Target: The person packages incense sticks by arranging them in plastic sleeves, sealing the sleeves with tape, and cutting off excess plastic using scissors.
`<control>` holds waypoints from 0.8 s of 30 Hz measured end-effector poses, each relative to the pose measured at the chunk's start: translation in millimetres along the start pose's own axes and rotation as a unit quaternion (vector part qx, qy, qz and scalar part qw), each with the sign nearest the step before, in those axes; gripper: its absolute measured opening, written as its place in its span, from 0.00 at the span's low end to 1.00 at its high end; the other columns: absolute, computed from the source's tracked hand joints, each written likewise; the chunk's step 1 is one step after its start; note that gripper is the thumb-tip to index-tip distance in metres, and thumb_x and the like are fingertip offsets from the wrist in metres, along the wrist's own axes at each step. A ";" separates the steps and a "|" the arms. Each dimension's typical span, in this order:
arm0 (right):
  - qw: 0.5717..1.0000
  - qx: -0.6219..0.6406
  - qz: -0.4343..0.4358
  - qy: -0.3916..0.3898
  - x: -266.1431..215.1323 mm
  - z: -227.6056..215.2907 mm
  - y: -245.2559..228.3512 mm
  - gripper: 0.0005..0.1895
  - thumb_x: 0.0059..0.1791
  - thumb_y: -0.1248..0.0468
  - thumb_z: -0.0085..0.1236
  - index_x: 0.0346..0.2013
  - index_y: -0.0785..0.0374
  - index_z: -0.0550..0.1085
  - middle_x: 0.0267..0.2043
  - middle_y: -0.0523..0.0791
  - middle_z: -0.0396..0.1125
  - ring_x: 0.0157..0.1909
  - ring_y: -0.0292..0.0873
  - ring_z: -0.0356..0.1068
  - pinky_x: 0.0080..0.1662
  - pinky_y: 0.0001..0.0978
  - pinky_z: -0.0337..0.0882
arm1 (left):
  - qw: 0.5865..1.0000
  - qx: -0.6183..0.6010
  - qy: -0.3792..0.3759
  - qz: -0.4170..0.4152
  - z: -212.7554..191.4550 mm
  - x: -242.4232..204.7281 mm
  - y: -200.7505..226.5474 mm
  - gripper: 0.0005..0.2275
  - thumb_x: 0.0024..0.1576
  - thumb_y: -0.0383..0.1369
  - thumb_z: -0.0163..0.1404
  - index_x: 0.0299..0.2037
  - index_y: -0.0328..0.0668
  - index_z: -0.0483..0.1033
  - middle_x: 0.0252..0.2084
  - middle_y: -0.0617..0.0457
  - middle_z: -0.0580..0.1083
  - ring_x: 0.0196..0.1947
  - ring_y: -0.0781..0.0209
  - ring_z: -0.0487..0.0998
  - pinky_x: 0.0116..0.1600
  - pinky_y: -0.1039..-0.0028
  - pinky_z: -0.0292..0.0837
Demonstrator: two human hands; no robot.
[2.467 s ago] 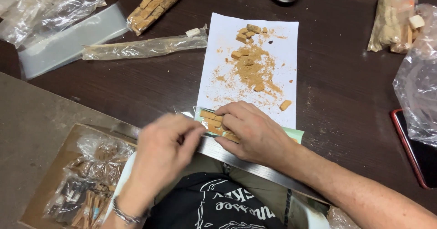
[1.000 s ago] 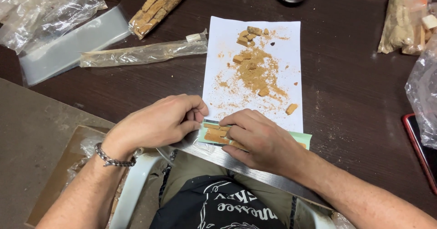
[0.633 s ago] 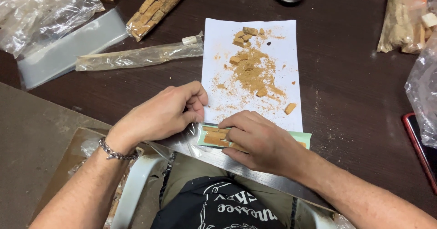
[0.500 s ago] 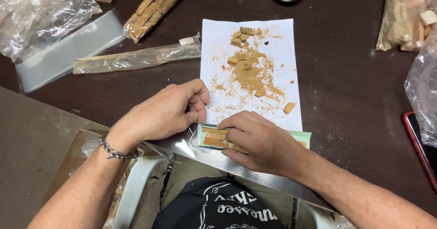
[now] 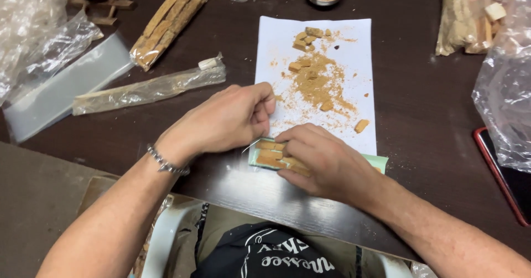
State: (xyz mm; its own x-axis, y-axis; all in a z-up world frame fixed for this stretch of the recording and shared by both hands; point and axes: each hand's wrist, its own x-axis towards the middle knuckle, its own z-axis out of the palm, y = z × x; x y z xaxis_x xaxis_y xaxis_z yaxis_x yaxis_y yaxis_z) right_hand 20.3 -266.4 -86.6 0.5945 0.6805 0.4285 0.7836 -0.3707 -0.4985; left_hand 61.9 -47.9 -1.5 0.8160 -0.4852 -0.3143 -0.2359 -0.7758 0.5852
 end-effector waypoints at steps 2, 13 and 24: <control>1.000 0.001 0.013 0.006 0.8 -3.5 6.4 0.13 0.47 0.59 0.68 0.35 0.60 0.71 0.46 0.45 0.71 0.48 0.51 0.74 0.48 0.41 0.74 | 1.000 -0.003 -0.004 0.016 0.5 19.1 -0.4 0.07 0.50 0.27 0.54 0.38 0.43 0.74 0.28 0.53 0.80 0.35 0.50 0.84 0.43 0.59 0.77; 0.996 -0.013 0.074 0.042 2.5 -6.4 11.6 0.16 0.44 0.59 0.70 0.36 0.59 0.69 0.47 0.45 0.68 0.48 0.52 0.73 0.49 0.44 0.73 | 0.997 -0.018 0.023 0.064 1.1 33.8 7.9 0.08 0.51 0.26 0.57 0.41 0.40 0.78 0.32 0.47 0.82 0.38 0.46 0.84 0.46 0.57 0.76; 0.959 -0.117 0.256 -0.017 -13.3 -125.2 -34.7 0.30 0.37 0.50 0.74 0.51 0.51 0.74 0.52 0.36 0.75 0.48 0.37 0.76 0.51 0.33 0.70 | 0.878 0.300 0.312 0.205 57.7 -54.8 -41.4 0.04 0.61 0.25 0.49 0.43 0.36 0.77 0.28 0.49 0.66 0.26 0.53 0.62 0.29 0.63 0.55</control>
State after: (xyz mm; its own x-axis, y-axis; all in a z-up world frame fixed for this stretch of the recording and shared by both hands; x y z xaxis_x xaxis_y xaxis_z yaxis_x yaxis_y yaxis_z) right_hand 7.8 -341.6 19.4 0.9093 0.3896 0.1461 0.4117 -0.7912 -0.4522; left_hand -3.5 -12.5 -51.6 0.6842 -0.6020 0.4118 -0.6594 -0.7518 -0.0036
